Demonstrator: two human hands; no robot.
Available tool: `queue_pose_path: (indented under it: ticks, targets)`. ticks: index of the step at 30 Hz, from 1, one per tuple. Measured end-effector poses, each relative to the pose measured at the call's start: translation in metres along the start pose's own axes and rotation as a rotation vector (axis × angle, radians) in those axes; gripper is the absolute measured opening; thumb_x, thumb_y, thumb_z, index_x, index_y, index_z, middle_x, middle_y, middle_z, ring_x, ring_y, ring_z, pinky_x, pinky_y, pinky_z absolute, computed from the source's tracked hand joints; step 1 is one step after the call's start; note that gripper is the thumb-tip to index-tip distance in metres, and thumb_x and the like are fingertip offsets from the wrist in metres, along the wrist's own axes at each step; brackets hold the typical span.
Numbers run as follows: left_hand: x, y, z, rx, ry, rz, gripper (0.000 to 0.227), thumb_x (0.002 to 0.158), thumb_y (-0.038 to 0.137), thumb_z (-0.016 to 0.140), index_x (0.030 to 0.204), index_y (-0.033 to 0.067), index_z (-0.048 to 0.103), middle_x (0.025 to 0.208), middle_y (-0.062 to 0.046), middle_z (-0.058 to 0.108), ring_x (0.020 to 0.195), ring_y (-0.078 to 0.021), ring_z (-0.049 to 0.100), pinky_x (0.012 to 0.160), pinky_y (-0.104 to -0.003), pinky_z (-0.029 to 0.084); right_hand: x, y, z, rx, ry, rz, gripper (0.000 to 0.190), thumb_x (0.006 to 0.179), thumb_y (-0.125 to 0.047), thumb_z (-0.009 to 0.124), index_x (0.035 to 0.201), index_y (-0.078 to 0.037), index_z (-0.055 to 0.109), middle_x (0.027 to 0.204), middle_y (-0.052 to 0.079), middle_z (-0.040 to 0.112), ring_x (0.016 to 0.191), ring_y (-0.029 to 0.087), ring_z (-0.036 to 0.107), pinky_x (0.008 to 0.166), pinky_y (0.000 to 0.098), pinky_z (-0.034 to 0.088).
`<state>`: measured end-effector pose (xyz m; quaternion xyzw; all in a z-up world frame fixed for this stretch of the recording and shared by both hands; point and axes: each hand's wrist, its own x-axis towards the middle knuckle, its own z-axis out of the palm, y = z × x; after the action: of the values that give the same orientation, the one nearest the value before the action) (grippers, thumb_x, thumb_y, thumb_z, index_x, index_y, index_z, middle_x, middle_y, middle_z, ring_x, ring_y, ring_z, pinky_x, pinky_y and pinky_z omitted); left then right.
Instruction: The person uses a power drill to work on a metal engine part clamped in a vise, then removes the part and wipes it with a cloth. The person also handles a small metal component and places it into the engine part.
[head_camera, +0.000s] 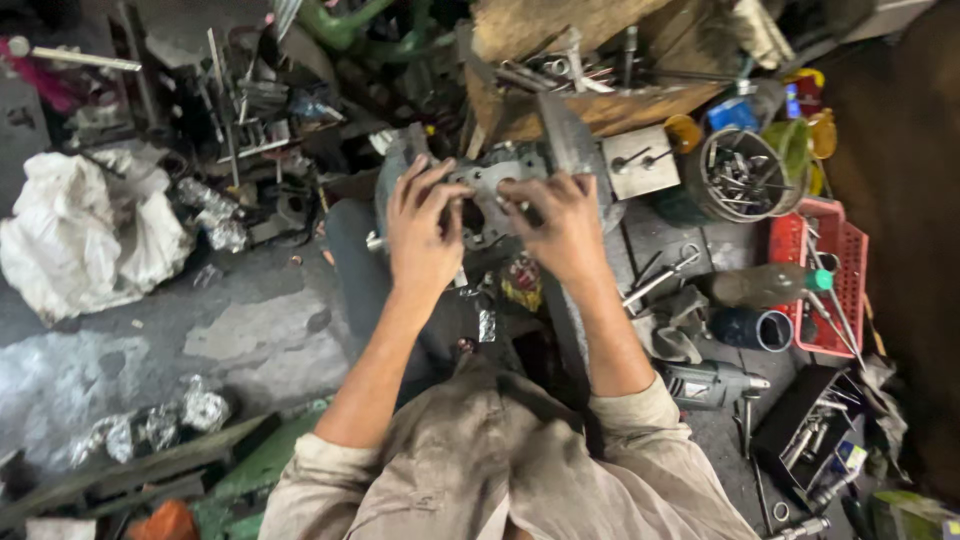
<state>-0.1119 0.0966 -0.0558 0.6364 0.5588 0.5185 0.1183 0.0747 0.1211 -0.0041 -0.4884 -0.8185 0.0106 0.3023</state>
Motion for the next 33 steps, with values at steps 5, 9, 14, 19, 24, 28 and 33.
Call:
queue_pose_path:
  ticks: [5, 9, 14, 19, 24, 28, 33]
  targets:
    - [0.002, 0.001, -0.002, 0.026, -0.036, 0.047, 0.016, 0.092, 0.000, 0.071, 0.104, 0.0114, 0.071, 0.130, -0.007, 0.066, 0.137, -0.0353, 0.052, 0.116, -0.048, 0.040, -0.011, -0.001, -0.004, -0.048, 0.034, 0.011, 0.026, 0.092, -0.018, 0.077, 0.117, -0.018, 0.072, 0.103, -0.002, 0.076, 0.102, 0.021, 0.063, 0.101, 0.0469, 0.038]
    - [0.004, 0.007, -0.004, 0.049, -0.089, 0.063, 0.012, 0.098, 0.001, 0.070, 0.107, 0.0093, 0.071, 0.134, -0.007, 0.066, 0.139, -0.0343, 0.051, 0.119, -0.048, 0.038, -0.012, -0.002, -0.012, -0.149, -0.084, 0.090, 0.040, 0.074, -0.009, 0.072, 0.113, -0.020, 0.077, 0.115, 0.006, 0.067, 0.114, 0.028, 0.055, 0.104, 0.0530, 0.034]
    - [0.002, 0.013, -0.005, 0.048, -0.118, 0.059, 0.011, 0.101, 0.001, 0.067, 0.109, 0.0087, 0.071, 0.134, -0.007, 0.067, 0.141, -0.0353, 0.050, 0.121, -0.049, 0.038, -0.023, -0.014, -0.020, -0.200, -0.127, 0.077, 0.042, 0.070, -0.006, 0.071, 0.109, -0.019, 0.078, 0.136, 0.008, 0.056, 0.130, 0.033, 0.044, 0.112, 0.0568, 0.030]
    - [0.006, 0.017, -0.005, 0.039, -0.124, 0.055, 0.011, 0.101, 0.001, 0.067, 0.107, 0.0083, 0.071, 0.133, -0.009, 0.068, 0.141, -0.0363, 0.049, 0.120, -0.049, 0.037, -0.075, 0.012, -0.016, -0.050, 0.332, 0.227, 0.040, 0.070, 0.004, 0.063, 0.103, -0.013, 0.076, 0.121, 0.007, 0.064, 0.120, 0.031, 0.056, 0.104, 0.0472, 0.042]
    - [-0.006, 0.008, -0.005, 0.008, -0.129, 0.060, 0.011, 0.101, -0.001, 0.067, 0.107, 0.0074, 0.072, 0.131, -0.008, 0.069, 0.142, -0.0360, 0.050, 0.122, -0.049, 0.037, -0.172, 0.143, -0.011, -0.461, 0.144, 0.700, 0.035, 0.083, -0.012, 0.072, 0.115, -0.002, 0.064, 0.106, 0.021, 0.069, 0.099, 0.042, 0.063, 0.089, 0.0496, 0.052]
    - [0.006, 0.010, -0.003, 0.006, -0.104, 0.098, 0.010, 0.100, -0.001, 0.068, 0.104, 0.0076, 0.072, 0.127, -0.008, 0.070, 0.140, -0.0354, 0.050, 0.120, -0.047, 0.037, -0.209, 0.203, 0.011, -0.459, -0.195, 0.996, 0.046, 0.090, -0.035, 0.075, 0.115, 0.002, 0.062, 0.096, 0.024, 0.069, 0.094, 0.043, 0.064, 0.078, 0.0555, 0.051]
    - [-0.006, 0.029, -0.020, -0.216, -0.188, 0.010, 0.009, 0.101, 0.010, 0.069, 0.110, 0.0122, 0.069, 0.129, -0.002, 0.070, 0.133, -0.0203, 0.060, 0.118, -0.042, 0.047, -0.204, 0.190, 0.019, -0.562, 0.177, 0.658, 0.025, 0.077, -0.027, 0.081, 0.087, -0.006, 0.072, 0.093, 0.021, 0.071, 0.089, 0.041, 0.065, 0.075, 0.0501, 0.054]
